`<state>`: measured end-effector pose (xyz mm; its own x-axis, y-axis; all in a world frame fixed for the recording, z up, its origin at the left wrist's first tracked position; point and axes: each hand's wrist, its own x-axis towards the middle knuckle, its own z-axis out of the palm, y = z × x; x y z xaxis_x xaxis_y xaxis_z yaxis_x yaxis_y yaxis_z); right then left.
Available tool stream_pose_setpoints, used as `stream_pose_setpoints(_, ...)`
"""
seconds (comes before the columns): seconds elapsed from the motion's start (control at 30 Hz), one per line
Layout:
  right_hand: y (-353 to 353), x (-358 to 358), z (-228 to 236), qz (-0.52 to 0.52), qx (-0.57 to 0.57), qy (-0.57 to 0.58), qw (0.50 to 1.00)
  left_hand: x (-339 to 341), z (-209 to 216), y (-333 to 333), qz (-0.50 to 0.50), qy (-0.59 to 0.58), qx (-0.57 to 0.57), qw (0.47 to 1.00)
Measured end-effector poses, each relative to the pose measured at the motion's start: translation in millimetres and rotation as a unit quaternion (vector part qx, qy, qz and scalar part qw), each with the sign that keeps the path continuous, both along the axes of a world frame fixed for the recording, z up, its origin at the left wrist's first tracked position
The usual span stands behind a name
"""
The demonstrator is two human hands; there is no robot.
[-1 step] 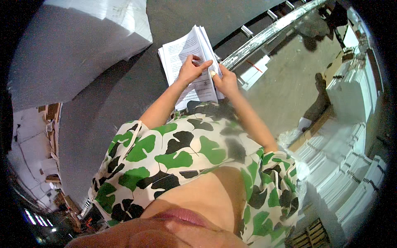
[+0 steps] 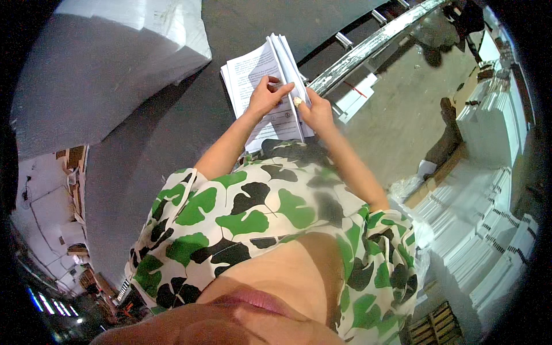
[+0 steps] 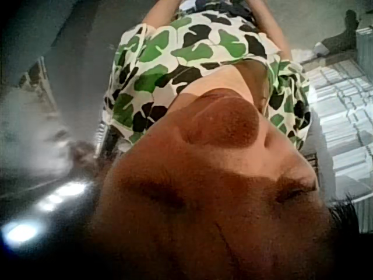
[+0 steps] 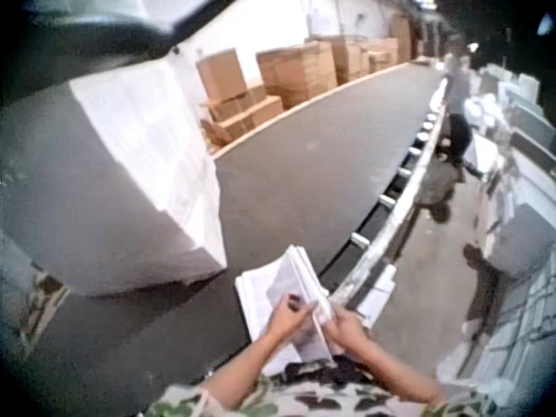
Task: The person handles a bundle of plastic-wrapped items, then picks up and flips through a stack of papers on a table. They move around a cluttered workspace while holding the documents.
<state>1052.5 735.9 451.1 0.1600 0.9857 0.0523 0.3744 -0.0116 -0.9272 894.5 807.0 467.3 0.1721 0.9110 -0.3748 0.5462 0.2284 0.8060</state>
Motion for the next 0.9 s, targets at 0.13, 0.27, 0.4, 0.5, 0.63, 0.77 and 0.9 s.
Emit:
stream_pose_setpoints(0.13, -4, 1, -6, -0.005, -0.012, -0.027, 1.0, -11, 2, -10, 0.046, -0.24, -0.051, 0.968)
stream_pose_setpoints(0.27, 0, 1, -7, -0.001, -0.04, -0.057, 0.998, -23, -21, -16, 0.05, -0.311, 0.023, 0.949)
stream_pose_setpoints(0.4, 3, -5, 14, 0.003, -0.059, -0.05, 0.997, -19, -13, -11, -0.035, -0.203, 0.13, 0.97)
stream_pose_setpoints(0.5, 8, -4, 12, -0.013, -0.117, -0.005, 0.993, -15, 2, -5, -0.003, -0.087, 0.047, 0.995)
stream_pose_setpoints(0.63, 13, 0, 6, -0.019, -0.115, -0.002, 0.993, -5, 2, 1, 0.059, -0.058, 0.073, 0.994)
stream_pose_setpoints(0.77, 15, -3, 11, 0.02, -0.11, 0.016, 0.994, -6, 12, 1, 0.063, -0.031, 0.1, 0.993)
stream_pose_setpoints(0.9, 17, -5, 11, 0.025, -0.117, 0.001, 0.993, -10, 10, 0, 0.073, -0.051, 0.112, 0.99)
